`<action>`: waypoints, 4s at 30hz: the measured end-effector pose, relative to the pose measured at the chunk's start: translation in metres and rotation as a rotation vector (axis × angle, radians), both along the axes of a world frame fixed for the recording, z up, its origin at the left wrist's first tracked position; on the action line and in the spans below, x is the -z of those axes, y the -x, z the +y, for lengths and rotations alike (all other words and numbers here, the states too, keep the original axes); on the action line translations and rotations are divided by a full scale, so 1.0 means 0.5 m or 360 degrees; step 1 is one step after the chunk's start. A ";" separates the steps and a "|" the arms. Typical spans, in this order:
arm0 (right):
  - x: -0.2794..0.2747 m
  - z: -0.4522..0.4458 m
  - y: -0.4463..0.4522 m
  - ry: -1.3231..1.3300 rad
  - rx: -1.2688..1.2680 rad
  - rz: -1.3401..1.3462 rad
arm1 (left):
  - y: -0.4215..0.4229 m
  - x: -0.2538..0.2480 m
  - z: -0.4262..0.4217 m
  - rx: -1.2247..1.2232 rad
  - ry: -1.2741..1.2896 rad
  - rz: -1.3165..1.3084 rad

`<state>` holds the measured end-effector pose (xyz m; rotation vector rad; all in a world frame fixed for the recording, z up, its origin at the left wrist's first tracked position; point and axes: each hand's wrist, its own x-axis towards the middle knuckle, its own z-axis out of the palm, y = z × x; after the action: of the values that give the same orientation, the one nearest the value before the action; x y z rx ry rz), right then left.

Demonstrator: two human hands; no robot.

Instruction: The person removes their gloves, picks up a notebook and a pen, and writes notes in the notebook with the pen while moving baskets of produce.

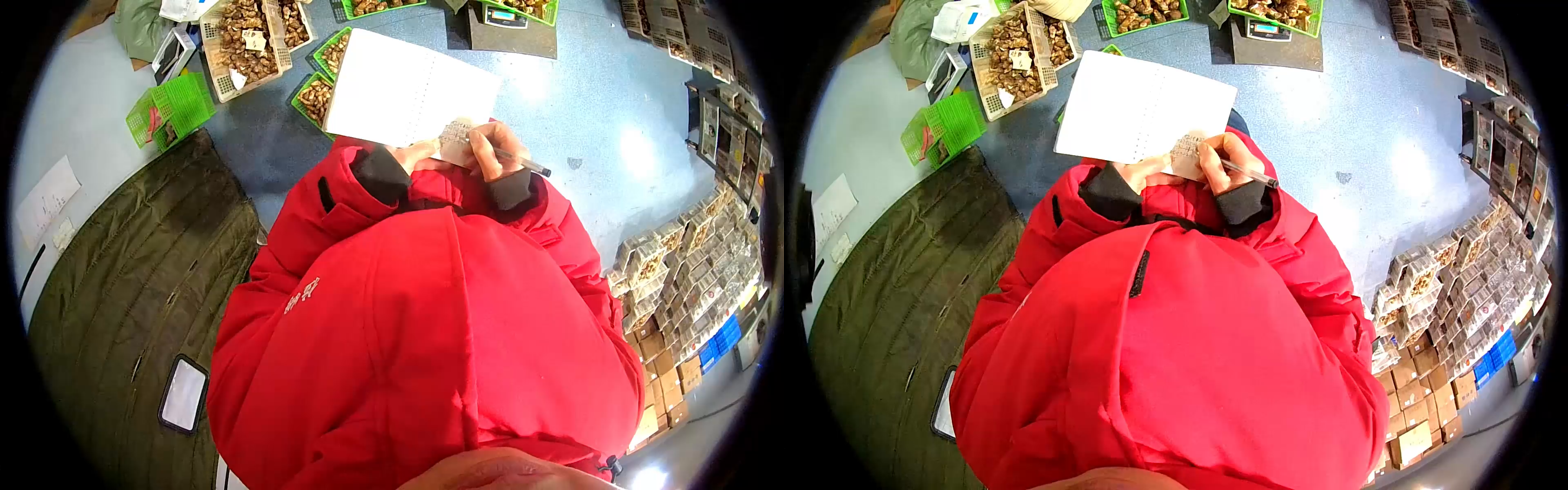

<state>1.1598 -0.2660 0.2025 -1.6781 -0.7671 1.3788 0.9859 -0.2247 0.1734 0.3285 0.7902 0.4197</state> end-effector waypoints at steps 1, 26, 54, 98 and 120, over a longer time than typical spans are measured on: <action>-0.001 0.001 0.000 0.0029 -0.0001 -0.0003 | 0.001 0.004 -0.002 -0.0006 -0.0010 0.0004; -0.007 0.007 -0.005 0.0039 -0.0043 -0.0048 | -0.003 0.007 -0.001 -0.0036 0.0031 -0.0038; -0.004 -0.001 -0.008 0.0059 0.0046 -0.0020 | -0.009 -0.019 0.001 -0.0098 0.0060 0.0054; -0.033 0.155 -0.110 -0.0056 -0.0304 0.0187 | -0.090 0.009 0.048 -0.0355 0.0062 -0.0215; -0.033 0.314 -0.322 -0.0098 -0.0611 0.0292 | -0.303 -0.008 0.125 -0.0931 0.0053 0.0114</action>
<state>1.3208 -0.1092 0.2188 -1.3786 -1.0499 1.7249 1.1372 -0.1619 0.1777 0.0738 0.9593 0.9452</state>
